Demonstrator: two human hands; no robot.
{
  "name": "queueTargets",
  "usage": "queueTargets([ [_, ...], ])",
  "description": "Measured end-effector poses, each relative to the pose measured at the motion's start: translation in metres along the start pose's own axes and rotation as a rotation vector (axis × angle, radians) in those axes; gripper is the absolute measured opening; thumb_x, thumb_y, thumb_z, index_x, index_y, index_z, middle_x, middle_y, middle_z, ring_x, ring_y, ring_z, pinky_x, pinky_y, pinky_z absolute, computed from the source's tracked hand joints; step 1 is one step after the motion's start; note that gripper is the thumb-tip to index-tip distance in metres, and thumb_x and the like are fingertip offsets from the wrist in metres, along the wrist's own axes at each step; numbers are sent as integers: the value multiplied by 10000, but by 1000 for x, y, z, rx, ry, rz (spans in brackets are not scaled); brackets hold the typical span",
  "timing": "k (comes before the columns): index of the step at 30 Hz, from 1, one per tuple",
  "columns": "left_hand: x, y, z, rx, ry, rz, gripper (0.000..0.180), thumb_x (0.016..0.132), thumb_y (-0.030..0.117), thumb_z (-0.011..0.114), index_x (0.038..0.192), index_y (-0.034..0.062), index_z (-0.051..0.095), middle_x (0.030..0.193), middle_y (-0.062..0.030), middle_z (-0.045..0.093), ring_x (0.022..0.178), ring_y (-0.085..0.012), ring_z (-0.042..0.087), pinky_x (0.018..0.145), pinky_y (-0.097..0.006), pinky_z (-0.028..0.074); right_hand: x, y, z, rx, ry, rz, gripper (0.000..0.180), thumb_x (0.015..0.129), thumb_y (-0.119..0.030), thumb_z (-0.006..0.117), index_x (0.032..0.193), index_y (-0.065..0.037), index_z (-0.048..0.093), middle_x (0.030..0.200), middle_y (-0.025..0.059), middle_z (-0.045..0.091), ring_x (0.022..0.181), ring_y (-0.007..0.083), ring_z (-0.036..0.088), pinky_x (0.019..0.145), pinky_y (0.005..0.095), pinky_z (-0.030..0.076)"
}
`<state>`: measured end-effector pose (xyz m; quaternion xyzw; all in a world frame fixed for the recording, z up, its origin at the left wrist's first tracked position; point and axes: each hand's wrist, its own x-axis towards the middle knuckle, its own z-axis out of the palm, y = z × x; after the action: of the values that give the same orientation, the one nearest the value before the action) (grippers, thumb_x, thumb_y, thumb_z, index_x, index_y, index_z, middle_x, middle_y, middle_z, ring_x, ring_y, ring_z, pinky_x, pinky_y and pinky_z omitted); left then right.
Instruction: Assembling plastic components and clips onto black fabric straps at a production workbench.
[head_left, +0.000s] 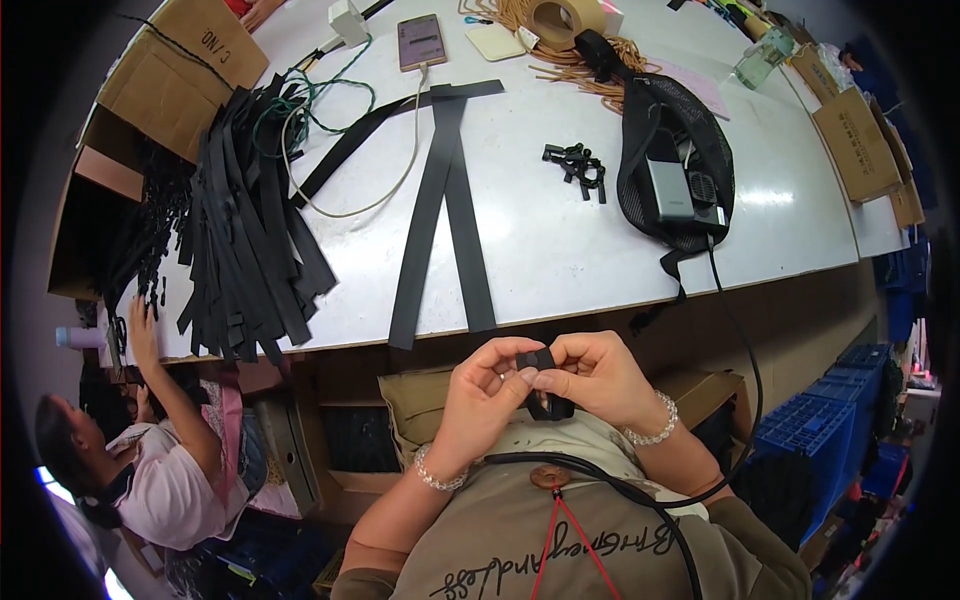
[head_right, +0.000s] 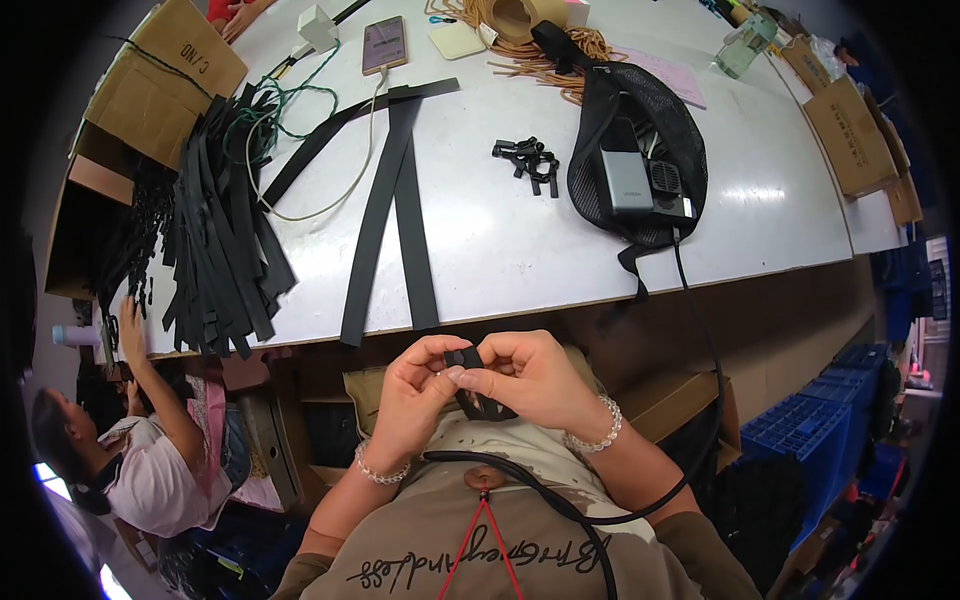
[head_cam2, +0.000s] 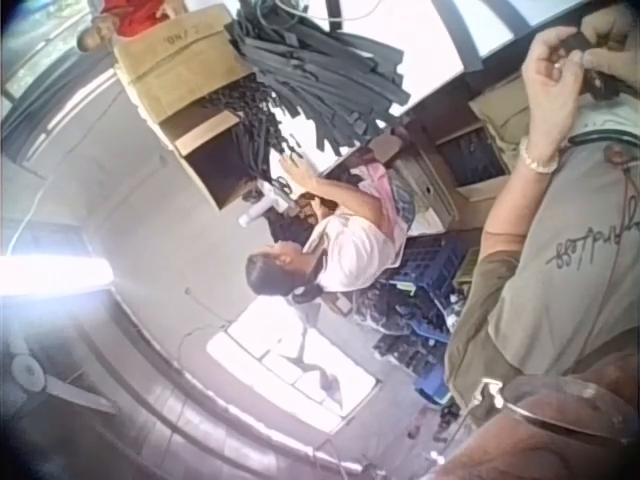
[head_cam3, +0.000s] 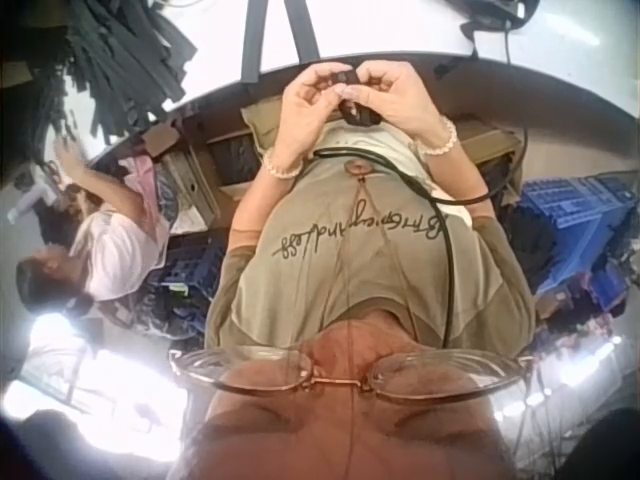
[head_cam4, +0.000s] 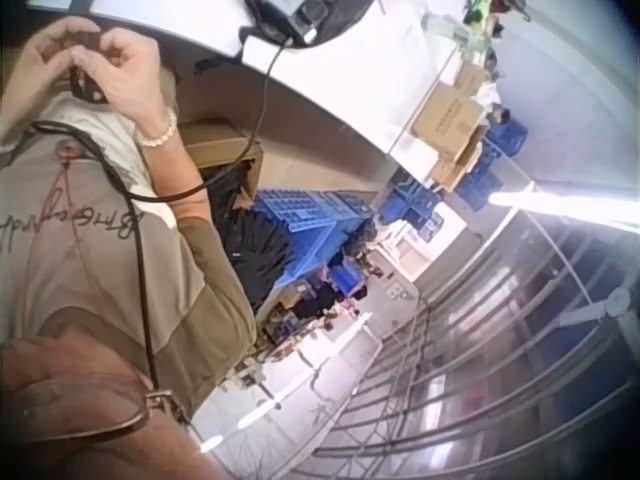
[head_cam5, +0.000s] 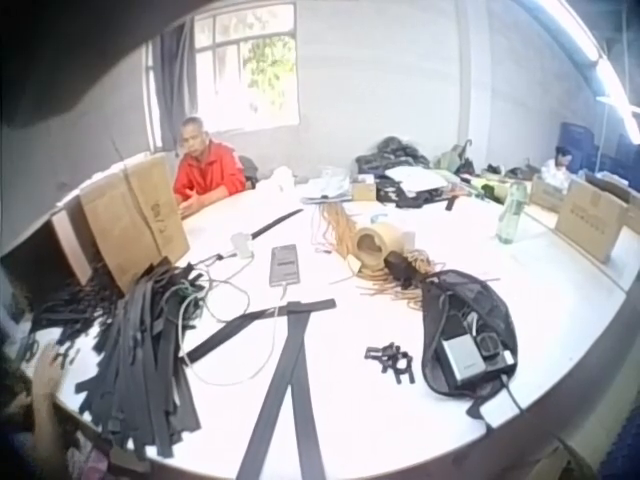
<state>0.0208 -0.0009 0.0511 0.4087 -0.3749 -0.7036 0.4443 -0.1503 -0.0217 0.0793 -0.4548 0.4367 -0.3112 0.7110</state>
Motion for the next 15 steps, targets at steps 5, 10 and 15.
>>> queueTargets([
  [5, -2, 4, 3, -95, -24, 18, 251, 876, 9, 585, 1122, -30, 562, 921, -28, 609, 801, -43, 555, 686, -176, 464, 1, 5, -2, -64, -49, -112, 289, 878, -152, 627, 637, -27, 528, 566, -62, 477, 531, -4, 354, 448, 193, 280],
  [10, -3, 5, 7, -55, -3, 102, 227, 868, 5, 601, 1089, -39, 579, 907, -45, 628, 778, -50, 569, 683, -179, 476, 1, 9, 6, -90, -23, -227, 275, 910, -148, 556, 686, -7, 483, 609, -23, 447, 565, 32, 385, 487, 219, 324],
  [15, -6, 4, 12, -98, 62, 164, 220, 863, 28, 615, 1071, -34, 579, 914, -57, 622, 772, -83, 581, 692, -207, 495, -2, 12, 13, -182, 30, -333, 228, 938, -146, 477, 771, 10, 466, 678, 35, 437, 599, 81, 424, 532, 243, 368],
])
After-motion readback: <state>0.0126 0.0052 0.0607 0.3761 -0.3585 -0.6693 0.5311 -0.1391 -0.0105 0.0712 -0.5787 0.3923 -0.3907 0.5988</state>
